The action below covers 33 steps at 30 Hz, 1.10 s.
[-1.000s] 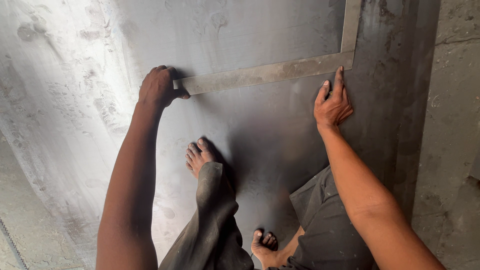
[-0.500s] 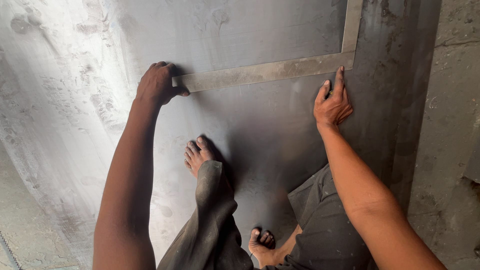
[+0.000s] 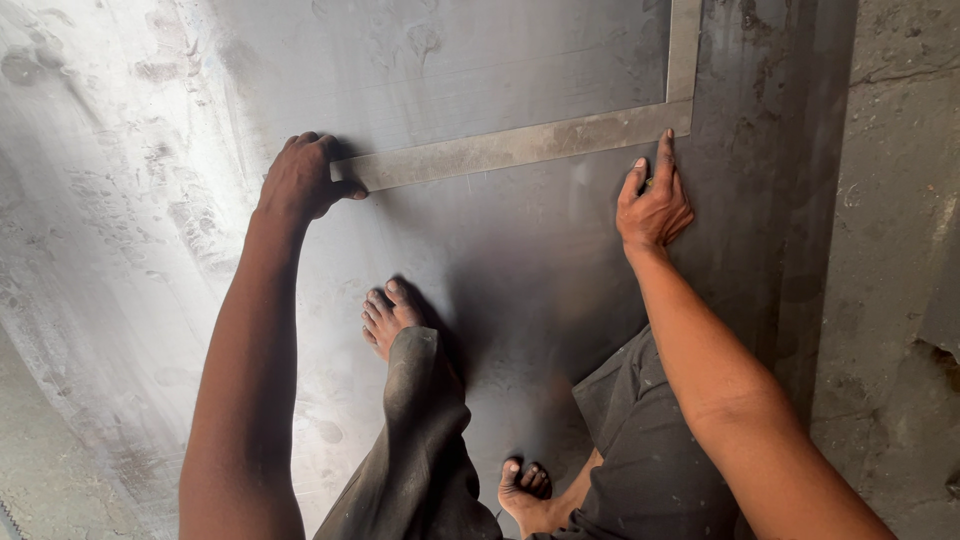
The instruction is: The person uses a metal square ruler and a yellow pencil to draw straight lines on a large metal sheet. They repeatedly reposition the ruler to create intersecting lines and measure different sections of the sheet.
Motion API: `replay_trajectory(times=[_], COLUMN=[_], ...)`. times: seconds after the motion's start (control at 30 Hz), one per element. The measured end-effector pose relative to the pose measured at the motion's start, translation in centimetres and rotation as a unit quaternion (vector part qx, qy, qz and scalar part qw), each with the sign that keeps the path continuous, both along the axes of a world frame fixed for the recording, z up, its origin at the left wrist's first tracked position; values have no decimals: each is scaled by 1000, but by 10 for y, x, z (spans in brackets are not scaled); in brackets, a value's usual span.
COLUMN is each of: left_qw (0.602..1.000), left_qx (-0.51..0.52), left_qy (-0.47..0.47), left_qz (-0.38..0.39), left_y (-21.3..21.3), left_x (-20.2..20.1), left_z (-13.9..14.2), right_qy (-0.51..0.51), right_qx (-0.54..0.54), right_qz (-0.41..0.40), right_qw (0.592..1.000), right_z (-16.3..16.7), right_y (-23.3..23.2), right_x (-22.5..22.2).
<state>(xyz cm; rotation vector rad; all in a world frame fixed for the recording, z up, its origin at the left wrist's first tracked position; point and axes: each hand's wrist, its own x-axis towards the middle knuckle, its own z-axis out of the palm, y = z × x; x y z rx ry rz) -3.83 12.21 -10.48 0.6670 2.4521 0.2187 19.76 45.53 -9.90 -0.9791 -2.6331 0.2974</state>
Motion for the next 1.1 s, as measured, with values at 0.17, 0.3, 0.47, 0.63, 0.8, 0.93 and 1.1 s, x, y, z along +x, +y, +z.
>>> replay_trajectory(times=[0.17, 0.3, 0.47, 0.63, 0.8, 0.93, 1.1], left_qw=[1000, 997, 998, 999, 1000, 1000, 1000], left_qx=[-6, -5, -47, -2, -2, 7, 17], left_qy=[-8, 76, 31, 46, 14, 9, 4], left_qz=[2, -24, -29, -23, -3, -6, 9], left_y=[-1, -2, -3, -6, -6, -5, -5], left_x=[-13, -22, -11, 8, 6, 3, 5], left_z=[12, 23, 18, 2, -1, 1, 0], right_qy=[11, 6, 8, 13, 4, 9, 4], right_qx=[15, 1, -17, -4, 7, 6, -3], right_qz=[5, 3, -7, 2, 1, 5, 3], right_qw=[1000, 1000, 1000, 1000, 1000, 1000, 1000], right_z=[-2, -3, -4, -5, -4, -4, -5], right_y=[2, 3, 4, 5, 5, 4, 3], right_x=[1, 1, 3, 2, 3, 3, 3])
